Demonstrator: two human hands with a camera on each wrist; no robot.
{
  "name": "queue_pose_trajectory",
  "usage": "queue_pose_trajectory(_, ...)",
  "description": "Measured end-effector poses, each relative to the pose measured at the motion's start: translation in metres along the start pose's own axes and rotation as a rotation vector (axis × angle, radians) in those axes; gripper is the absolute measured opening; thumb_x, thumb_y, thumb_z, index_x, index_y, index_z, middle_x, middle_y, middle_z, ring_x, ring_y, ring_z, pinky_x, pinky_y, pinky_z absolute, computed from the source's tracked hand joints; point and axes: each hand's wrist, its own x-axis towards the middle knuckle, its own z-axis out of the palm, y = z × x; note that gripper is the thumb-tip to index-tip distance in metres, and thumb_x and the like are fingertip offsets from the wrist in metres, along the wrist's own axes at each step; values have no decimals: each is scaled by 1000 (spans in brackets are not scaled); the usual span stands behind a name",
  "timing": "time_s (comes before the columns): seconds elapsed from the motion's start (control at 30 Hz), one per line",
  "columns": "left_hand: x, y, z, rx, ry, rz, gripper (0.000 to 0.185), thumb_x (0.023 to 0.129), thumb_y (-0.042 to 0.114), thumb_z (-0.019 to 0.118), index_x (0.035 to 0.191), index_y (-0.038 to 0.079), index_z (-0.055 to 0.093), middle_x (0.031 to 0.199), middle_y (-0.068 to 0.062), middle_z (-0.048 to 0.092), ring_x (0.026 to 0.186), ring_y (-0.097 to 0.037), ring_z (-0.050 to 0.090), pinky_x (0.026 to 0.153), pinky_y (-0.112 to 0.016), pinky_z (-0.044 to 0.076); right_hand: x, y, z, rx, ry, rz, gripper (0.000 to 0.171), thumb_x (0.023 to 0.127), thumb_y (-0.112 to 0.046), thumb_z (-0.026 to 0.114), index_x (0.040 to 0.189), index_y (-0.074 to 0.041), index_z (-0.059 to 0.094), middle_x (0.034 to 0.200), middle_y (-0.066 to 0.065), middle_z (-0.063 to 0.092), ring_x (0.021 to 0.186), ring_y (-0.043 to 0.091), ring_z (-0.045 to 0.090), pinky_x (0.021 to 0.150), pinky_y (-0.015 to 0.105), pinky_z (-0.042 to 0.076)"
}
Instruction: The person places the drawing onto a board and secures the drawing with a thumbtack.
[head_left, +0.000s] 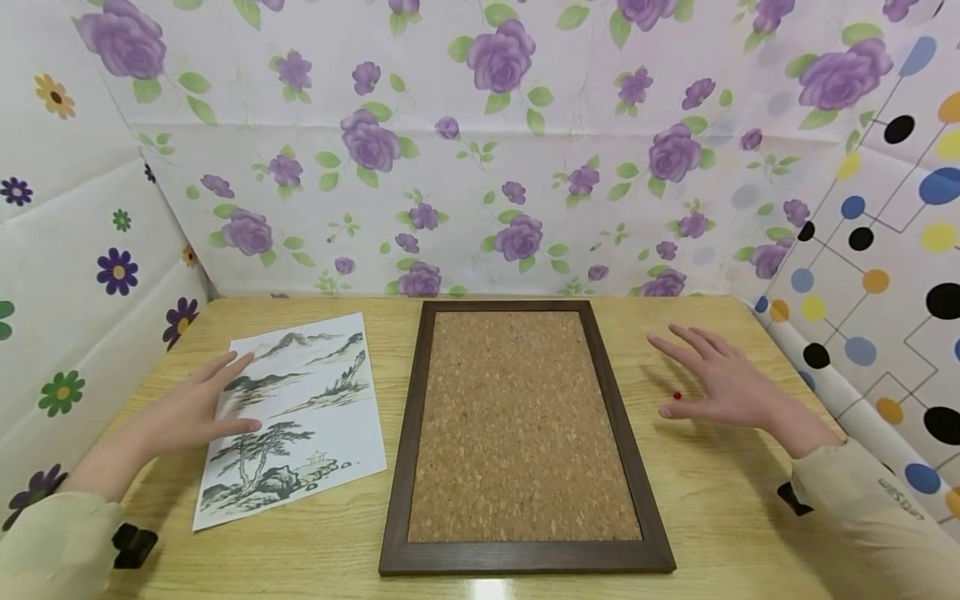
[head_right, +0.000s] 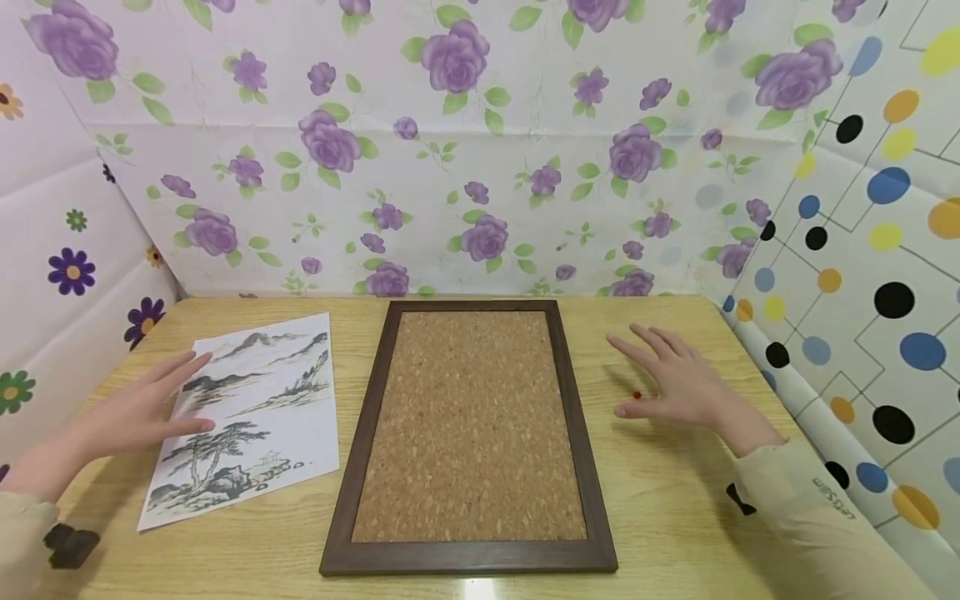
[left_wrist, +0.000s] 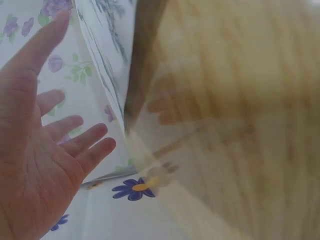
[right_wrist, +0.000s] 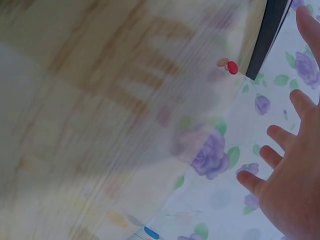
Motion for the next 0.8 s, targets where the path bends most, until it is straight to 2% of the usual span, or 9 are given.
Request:
queue_pose_trajectory(0.17, -5, -7, 5, -8, -20, -56, 115, 80, 48, 78, 156, -6, 12, 151, -42, 21, 129, -65, 32, 99, -75, 33, -2, 3, 3, -4, -4, -10, 98, 77, -59, 76, 157, -30, 28, 160, 20, 28, 142, 49, 28, 102, 73, 31)
queue_pose_trajectory(0.37, -9, -12, 8, -20, -69, -106, 124, 77, 49, 80, 154, -12, 5, 148, -46, 23, 129, -65, 30, 102, -73, 31, -4, 4, 6, -4, -16, -25, 99, 77, -61, 76, 157, -28, 29, 156, 23, 33, 136, 50, 34, 97, 72, 37)
queue_pose_trajectory(0.5, -9, -11, 9, -34, -86, -124, 126, 78, 49, 79, 153, -13, -1, 146, -48, 24, 129, -67, 29, 102, -73, 31, -5, 5, 6, -5, -26, -27, 99, 77, -62, 75, 157, -27, 28, 155, 22, 34, 136, 50, 35, 96, 72, 38)
queue_pose_trajectory(0.8, -8, -14, 15, -11, -79, -128, 129, 77, 51, 80, 153, -13, -3, 142, -51, 28, 124, -68, 34, 101, -74, 33, -10, 10, 11, 29, -51, -10, 99, 77, -61, 75, 157, -26, 28, 155, 23, 35, 134, 49, 36, 95, 73, 37)
